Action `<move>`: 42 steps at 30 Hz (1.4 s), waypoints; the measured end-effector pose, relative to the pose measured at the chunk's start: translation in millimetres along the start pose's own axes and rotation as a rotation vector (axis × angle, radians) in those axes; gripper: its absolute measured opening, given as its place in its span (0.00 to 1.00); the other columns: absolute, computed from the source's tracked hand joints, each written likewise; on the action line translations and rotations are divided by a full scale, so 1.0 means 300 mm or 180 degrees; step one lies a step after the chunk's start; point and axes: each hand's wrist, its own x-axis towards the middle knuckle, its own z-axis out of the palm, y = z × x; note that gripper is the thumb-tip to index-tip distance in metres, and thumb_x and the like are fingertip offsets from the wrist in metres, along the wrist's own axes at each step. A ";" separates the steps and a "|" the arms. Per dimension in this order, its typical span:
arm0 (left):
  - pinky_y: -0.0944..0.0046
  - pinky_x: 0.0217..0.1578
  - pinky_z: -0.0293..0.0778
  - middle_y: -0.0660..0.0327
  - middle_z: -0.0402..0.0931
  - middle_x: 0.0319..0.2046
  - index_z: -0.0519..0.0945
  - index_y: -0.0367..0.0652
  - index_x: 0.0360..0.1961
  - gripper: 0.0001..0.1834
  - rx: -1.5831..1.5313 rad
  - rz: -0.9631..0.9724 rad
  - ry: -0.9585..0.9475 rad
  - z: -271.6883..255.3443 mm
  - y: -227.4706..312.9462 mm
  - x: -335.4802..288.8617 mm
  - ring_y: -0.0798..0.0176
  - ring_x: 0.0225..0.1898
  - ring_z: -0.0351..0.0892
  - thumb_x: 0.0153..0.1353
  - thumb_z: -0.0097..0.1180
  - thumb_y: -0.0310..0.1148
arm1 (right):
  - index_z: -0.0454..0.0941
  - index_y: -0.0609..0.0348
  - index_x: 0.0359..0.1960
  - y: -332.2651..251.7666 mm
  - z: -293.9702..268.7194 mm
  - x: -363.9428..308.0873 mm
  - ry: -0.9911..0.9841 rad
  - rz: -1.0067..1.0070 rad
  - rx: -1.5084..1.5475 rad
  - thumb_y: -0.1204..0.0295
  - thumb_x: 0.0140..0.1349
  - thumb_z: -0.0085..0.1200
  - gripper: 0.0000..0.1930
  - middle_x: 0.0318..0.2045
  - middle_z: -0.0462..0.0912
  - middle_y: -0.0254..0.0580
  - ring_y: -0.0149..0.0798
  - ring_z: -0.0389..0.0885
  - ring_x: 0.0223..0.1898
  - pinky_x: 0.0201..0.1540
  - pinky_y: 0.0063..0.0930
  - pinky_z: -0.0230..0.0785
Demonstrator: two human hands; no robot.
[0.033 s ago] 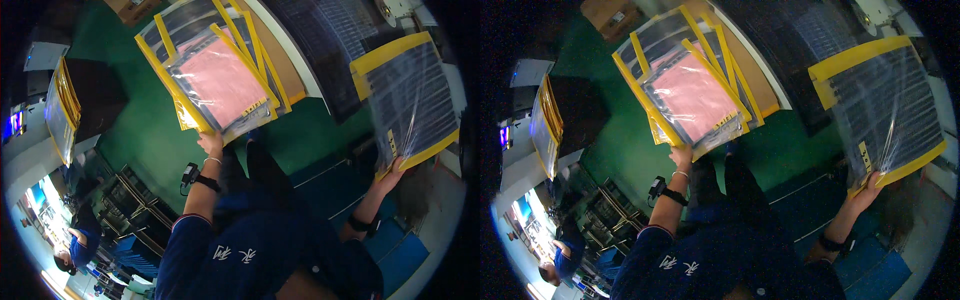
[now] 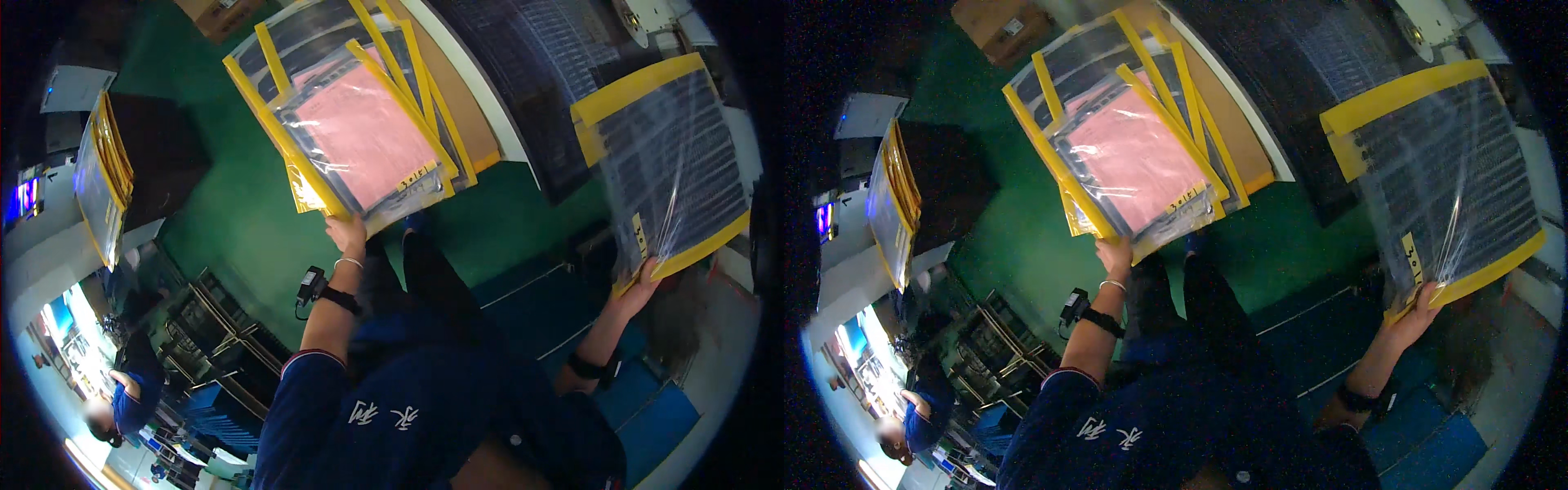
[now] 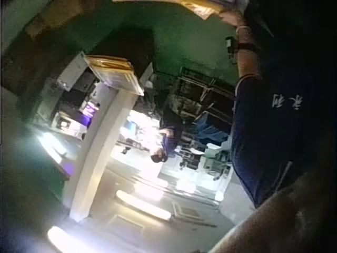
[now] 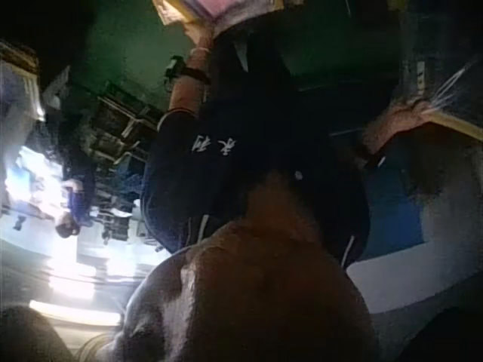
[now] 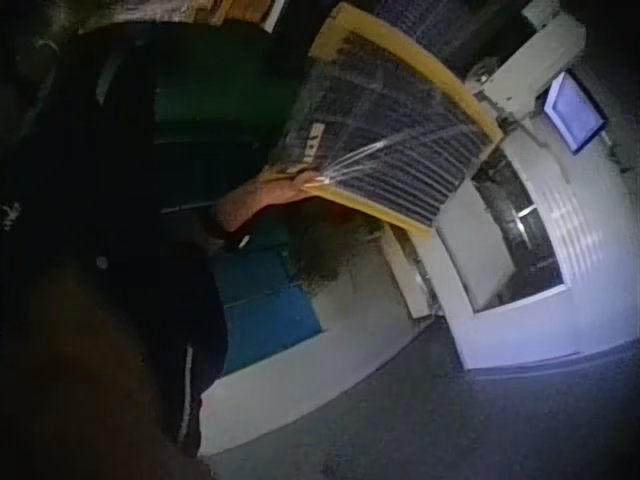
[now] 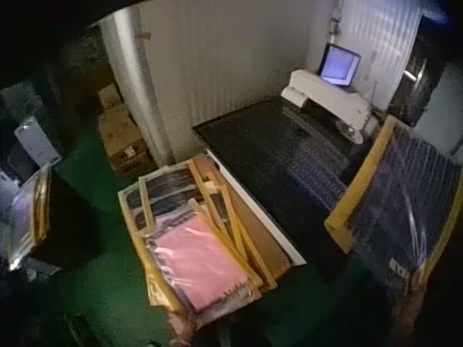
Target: The recorder is sorting and organizing mesh sheets protected by yellow-edged plastic sleeves at a fabrication station and placing them into a storage rack.
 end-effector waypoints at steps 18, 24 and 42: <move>0.79 0.05 0.52 0.64 0.72 0.21 0.72 0.42 0.34 0.10 -0.3561 0.0220 -0.1923 -0.581 0.673 -0.011 0.74 0.08 0.61 0.55 0.55 0.35 | 0.58 0.58 0.56 0.080 0.050 0.037 -0.0380 -0.0061 0.0264 0.69 0.60 0.49 0.23 0.49 0.69 0.44 0.41 0.70 0.47 0.47 0.34 0.66; 0.79 0.03 0.51 0.67 0.65 0.14 0.68 0.44 0.28 0.10 -0.3805 -0.0447 -0.2990 -0.424 0.459 0.158 0.74 0.05 0.57 0.56 0.54 0.36 | 0.60 0.58 0.55 0.105 0.021 0.066 -0.0536 0.0167 0.0363 0.69 0.60 0.49 0.22 0.47 0.71 0.42 0.39 0.72 0.44 0.45 0.32 0.68; 0.56 0.51 0.64 0.44 0.56 0.53 0.71 0.35 0.50 0.43 0.0245 -0.1208 -0.1057 0.054 -0.087 0.099 0.46 0.51 0.65 0.38 0.61 0.58 | 0.64 0.56 0.50 0.047 0.157 -0.028 -0.0439 0.0317 0.0146 0.66 0.57 0.54 0.21 0.43 0.72 0.38 0.35 0.71 0.41 0.42 0.30 0.65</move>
